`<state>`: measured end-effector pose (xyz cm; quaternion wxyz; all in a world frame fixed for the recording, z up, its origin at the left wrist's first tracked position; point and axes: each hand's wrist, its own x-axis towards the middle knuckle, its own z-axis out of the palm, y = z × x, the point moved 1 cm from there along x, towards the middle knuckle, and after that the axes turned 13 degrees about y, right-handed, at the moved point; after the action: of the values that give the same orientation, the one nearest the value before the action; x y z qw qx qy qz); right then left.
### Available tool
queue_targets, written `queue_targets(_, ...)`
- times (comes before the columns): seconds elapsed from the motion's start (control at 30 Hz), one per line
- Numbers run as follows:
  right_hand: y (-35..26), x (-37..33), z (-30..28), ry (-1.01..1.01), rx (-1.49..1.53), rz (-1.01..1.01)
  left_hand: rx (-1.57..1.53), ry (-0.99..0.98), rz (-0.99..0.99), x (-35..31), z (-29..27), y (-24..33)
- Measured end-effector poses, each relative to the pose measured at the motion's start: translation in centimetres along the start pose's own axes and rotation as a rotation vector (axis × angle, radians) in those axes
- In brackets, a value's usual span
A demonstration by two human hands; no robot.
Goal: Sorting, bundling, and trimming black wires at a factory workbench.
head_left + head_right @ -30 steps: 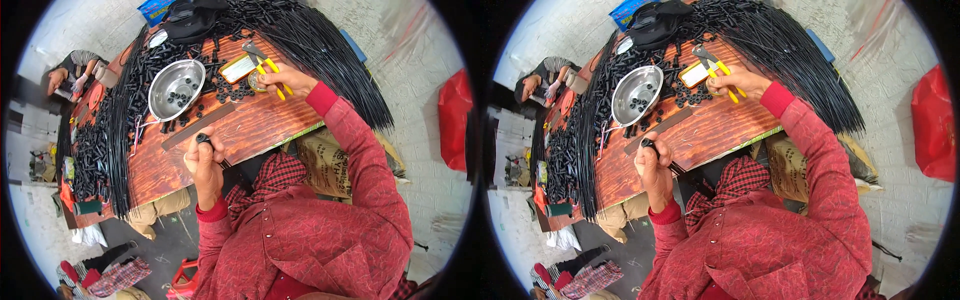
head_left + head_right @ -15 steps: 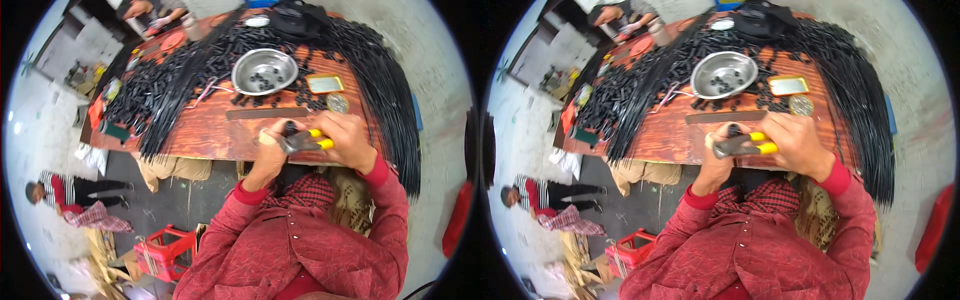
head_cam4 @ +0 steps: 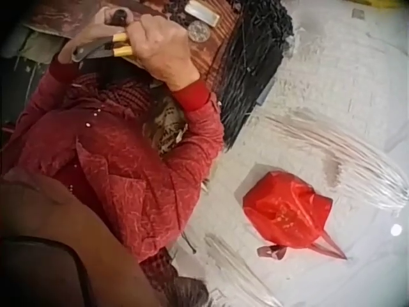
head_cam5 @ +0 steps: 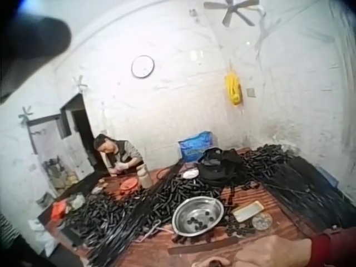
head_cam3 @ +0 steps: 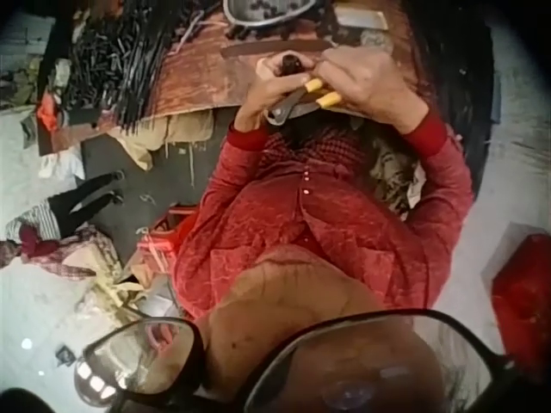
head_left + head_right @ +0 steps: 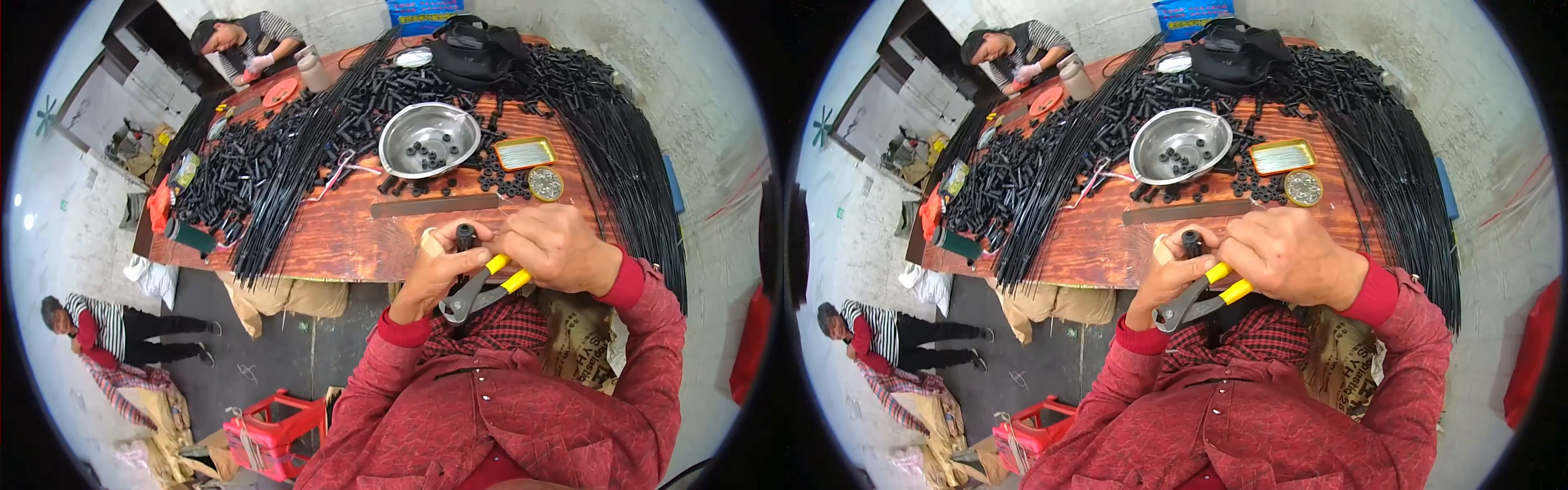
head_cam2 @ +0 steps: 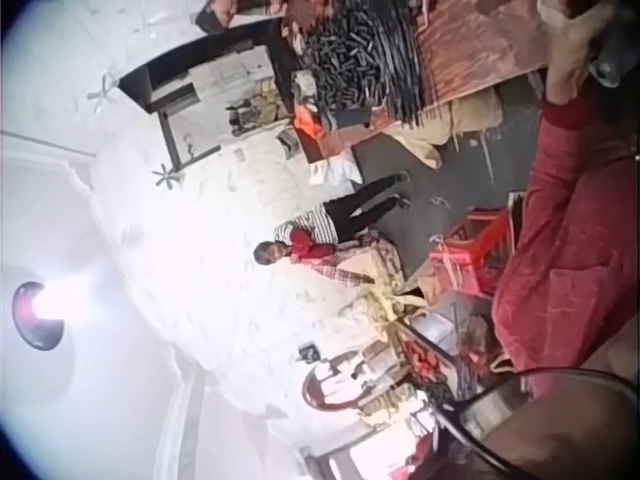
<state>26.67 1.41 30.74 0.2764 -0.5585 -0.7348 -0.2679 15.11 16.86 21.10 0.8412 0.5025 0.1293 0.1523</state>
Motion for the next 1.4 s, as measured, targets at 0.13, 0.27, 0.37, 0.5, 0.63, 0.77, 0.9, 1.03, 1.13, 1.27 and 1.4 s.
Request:
queue_targets(0.13, 0.0, -1.3, 0.3, 0.032, 0.038, 0.085, 0.126, 0.013, 0.053, 0.2, -0.1, 0.1)
queue_targets(0.27, 0.3, -2.2, 0.9, 0.123, 0.172, 0.169, 0.256, 0.087, 0.150, 0.7, -1.3, -1.3)
queue_targets(0.37, 0.5, -2.2, 1.3, 0.132, 0.349, 0.260, 0.087, 0.198, 0.242, 0.3, -1.6, -1.6)
queue_targets(0.5, 0.7, -3.0, 1.5, 0.165, 0.249, 0.222, 0.052, 0.221, 0.150, 0.3, 0.0, -1.3)
queue_targets(0.63, 0.7, -3.5, 1.6, 0.213, 0.313, 0.288, 0.201, 0.170, 0.270, 1.1, -1.1, -2.5)
queue_targets(0.77, 0.7, -4.4, 2.8, 0.307, 0.467, 0.479, -0.055, 0.147, 0.090, -0.7, 0.7, -1.8)
queue_targets(0.9, 0.4, -4.6, 5.0, 0.201, 1.215, 1.258, -0.066, 0.156, 0.125, -0.4, 0.6, -1.4)
queue_targets(1.03, 1.1, -4.3, 6.1, 0.198, 1.347, 1.260, -0.061, 0.131, 0.138, 0.4, 0.5, -1.0)
queue_targets(1.13, 1.8, -3.5, 5.5, 0.136, 1.293, 1.264, -0.062, 0.084, 0.205, 0.8, 1.5, 0.1)
queue_targets(1.27, 1.2, -4.1, 5.9, 0.143, 1.096, 1.295, 0.043, 0.293, 0.225, 0.4, 2.7, 0.2)
queue_targets(1.4, 0.6, -4.8, 6.9, 0.106, 1.168, 1.245, -0.044, 0.222, 0.125, 0.2, 0.2, -1.5)
